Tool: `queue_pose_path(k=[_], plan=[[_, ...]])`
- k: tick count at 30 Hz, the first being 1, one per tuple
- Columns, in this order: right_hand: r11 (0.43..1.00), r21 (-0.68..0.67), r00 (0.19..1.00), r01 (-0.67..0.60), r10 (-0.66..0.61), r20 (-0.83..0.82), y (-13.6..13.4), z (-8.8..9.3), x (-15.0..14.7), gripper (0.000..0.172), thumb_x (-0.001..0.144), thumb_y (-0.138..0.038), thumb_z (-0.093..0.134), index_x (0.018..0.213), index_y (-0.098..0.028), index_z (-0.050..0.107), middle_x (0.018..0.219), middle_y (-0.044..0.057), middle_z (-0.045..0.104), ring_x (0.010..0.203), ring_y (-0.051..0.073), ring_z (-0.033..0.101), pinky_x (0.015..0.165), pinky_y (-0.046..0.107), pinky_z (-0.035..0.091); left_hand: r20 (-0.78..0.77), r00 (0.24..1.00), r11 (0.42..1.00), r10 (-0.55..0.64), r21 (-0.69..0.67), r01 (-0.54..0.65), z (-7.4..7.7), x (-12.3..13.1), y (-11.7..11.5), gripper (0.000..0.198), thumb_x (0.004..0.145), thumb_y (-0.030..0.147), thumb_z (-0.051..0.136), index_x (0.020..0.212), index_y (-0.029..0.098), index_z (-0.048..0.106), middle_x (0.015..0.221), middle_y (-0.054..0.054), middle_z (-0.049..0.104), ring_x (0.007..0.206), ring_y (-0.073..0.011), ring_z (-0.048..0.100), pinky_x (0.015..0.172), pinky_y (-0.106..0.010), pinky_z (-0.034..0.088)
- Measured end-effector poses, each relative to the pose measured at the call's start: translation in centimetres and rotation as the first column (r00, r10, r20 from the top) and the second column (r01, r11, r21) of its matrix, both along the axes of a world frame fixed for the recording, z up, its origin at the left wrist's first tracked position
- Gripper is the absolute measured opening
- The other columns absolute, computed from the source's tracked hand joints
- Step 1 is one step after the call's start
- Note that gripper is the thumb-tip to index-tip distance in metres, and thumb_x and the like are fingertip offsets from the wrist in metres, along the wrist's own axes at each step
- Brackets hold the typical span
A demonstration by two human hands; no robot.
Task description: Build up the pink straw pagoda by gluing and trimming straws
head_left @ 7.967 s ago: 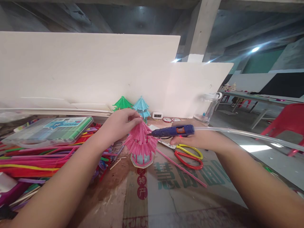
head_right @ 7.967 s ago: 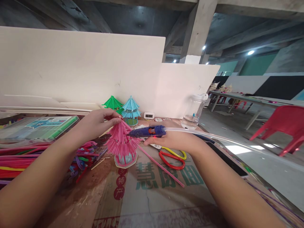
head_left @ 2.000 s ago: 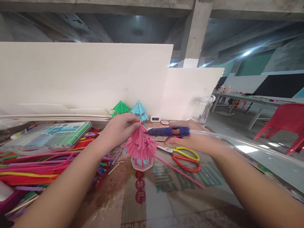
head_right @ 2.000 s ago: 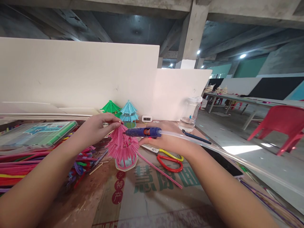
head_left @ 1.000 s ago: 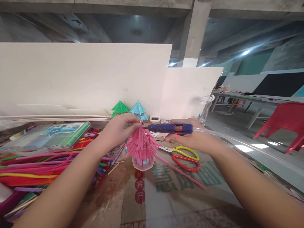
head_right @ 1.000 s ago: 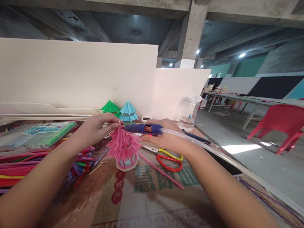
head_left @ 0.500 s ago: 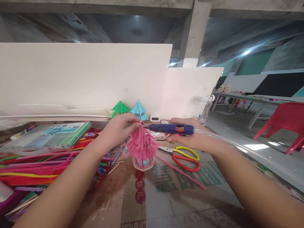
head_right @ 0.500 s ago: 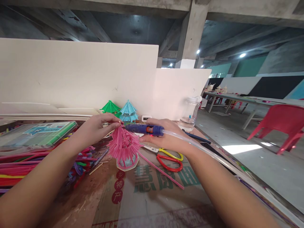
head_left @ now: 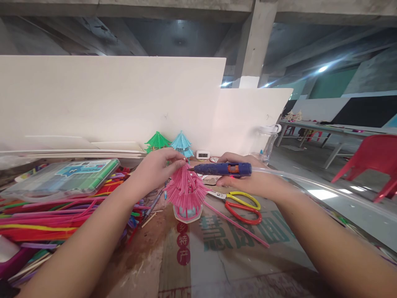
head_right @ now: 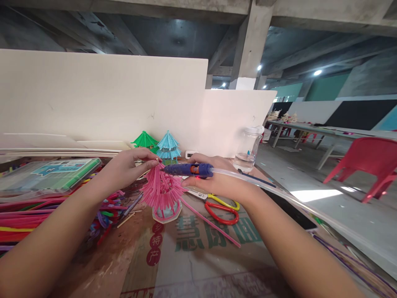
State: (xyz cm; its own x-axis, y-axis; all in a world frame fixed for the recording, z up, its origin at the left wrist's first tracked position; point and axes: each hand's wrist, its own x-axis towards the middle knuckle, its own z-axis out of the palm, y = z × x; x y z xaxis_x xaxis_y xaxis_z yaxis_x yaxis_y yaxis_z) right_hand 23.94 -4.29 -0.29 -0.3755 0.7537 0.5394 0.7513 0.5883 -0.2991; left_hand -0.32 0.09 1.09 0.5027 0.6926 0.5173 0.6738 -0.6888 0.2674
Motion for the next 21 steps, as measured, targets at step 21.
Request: queue_pose_path(k=[21], plan=[[1.000,0.018,0.998,0.012,-0.013,0.057,-0.40,0.24,-0.44,0.037,0.075,-0.050,0.066,0.105,-0.028,0.066,0.072,-0.001,0.069,0.064,0.017,0.062,0.065,0.027,0.047,0.002,1.000,1.000,0.004,0.002,-0.004,0.09,0.07,-0.12,0.027,0.087,0.037,0.046,0.086,0.021,0.067,0.092,-0.002,0.069,0.087,-0.0189,0.061,0.079,-0.028,0.044]])
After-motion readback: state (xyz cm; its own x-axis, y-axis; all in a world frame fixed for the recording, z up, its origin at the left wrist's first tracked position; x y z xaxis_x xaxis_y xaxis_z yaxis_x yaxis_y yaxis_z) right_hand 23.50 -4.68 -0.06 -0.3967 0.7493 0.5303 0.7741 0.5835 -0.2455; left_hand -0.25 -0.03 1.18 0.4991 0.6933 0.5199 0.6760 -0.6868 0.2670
